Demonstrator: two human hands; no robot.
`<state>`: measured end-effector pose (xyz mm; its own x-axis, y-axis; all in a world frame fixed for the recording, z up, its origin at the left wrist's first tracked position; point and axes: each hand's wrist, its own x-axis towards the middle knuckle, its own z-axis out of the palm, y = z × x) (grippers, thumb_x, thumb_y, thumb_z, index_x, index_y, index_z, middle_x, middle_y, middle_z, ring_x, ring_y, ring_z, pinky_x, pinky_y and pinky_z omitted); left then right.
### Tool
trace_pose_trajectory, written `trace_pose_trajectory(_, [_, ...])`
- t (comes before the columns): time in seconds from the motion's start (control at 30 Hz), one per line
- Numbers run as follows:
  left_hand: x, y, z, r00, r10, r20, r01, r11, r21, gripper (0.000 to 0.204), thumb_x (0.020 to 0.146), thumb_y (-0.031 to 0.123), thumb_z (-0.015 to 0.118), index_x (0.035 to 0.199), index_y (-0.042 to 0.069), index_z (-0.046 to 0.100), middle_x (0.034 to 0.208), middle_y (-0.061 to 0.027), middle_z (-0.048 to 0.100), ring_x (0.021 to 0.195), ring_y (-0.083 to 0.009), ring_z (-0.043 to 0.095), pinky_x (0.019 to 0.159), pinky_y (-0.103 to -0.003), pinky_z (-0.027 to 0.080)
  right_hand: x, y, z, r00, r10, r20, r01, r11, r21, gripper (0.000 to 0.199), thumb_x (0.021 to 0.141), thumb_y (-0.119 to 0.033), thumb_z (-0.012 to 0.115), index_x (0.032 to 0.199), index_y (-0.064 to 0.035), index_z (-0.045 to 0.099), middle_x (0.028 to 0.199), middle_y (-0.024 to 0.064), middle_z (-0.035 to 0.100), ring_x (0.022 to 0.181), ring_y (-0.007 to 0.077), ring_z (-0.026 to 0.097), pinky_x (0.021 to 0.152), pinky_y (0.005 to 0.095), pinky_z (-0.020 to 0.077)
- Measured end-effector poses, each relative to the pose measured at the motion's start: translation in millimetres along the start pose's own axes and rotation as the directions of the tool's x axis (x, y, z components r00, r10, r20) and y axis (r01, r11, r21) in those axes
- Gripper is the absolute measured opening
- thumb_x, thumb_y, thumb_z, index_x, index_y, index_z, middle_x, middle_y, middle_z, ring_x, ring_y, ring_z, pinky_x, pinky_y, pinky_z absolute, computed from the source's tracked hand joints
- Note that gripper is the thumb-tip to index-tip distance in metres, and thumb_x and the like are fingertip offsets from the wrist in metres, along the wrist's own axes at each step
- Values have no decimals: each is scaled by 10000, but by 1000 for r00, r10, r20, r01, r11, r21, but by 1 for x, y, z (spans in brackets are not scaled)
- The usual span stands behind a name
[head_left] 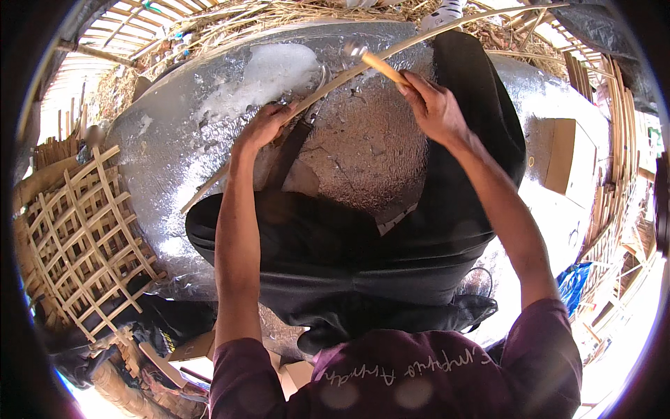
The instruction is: The person shaves a thin strip of wood using a large blade and then hammers a small nail into the strip by hand.
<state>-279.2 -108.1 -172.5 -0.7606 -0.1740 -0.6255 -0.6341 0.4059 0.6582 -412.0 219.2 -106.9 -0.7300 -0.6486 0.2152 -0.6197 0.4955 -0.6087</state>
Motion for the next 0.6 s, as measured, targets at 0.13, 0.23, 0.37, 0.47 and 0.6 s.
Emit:
trace_pose_trajectory(0.13, [-10, 3, 4, 989, 126, -72, -123, 992, 39, 580, 935, 559, 500, 820, 3, 624, 563, -56, 455, 564, -172, 458, 558, -358, 368, -23, -86, 27, 608, 719, 336, -627, 175, 759, 393, 1002, -463, 436, 1161, -115, 525, 699, -15, 436, 489, 49, 361, 417, 210, 319])
trace_pose_trajectory(0.23, [-19, 14, 16, 977, 187, -103, -178, 980, 93, 613, 938, 577, 482, 829, -12, 609, 615, -55, 474, 623, -182, 468, 611, -343, 390, -36, -114, 53, 465, 816, 344, -511, -71, 857, 332, 1014, -426, 414, 1161, -137, 487, 703, -15, 428, 494, 50, 355, 429, 214, 314])
trace_pose_trajectory(0.37, [-21, 14, 24, 956, 241, -169, -217, 965, 150, 576, 953, 544, 475, 895, -9, 624, 658, -130, 520, 658, -228, 518, 647, -378, 424, -45, -129, 78, 362, 859, 362, -360, -230, 904, 296, 1016, -418, 415, 1123, -149, 478, 703, -12, 426, 496, 58, 352, 442, 222, 319])
trace_pose_trajectory(0.47, [-16, 5, 22, 958, 236, -164, -213, 966, 150, 571, 953, 537, 475, 903, -10, 632, 671, -158, 544, 676, -248, 547, 660, -396, 437, -50, -134, 81, 432, 815, 387, -418, -200, 886, 314, 1017, -429, 396, 1064, -130, 480, 692, -9, 424, 479, 69, 368, 418, 233, 333])
trace_pose_trajectory(0.6, [-15, 8, 15, 985, 151, -86, -141, 984, 114, 582, 947, 540, 483, 860, -17, 627, 660, -143, 546, 663, -244, 544, 654, -392, 437, -43, -144, 78, 394, 797, 458, -404, -298, 865, 323, 1021, -427, 380, 1080, -128, 488, 708, 5, 428, 491, 75, 360, 424, 241, 329])
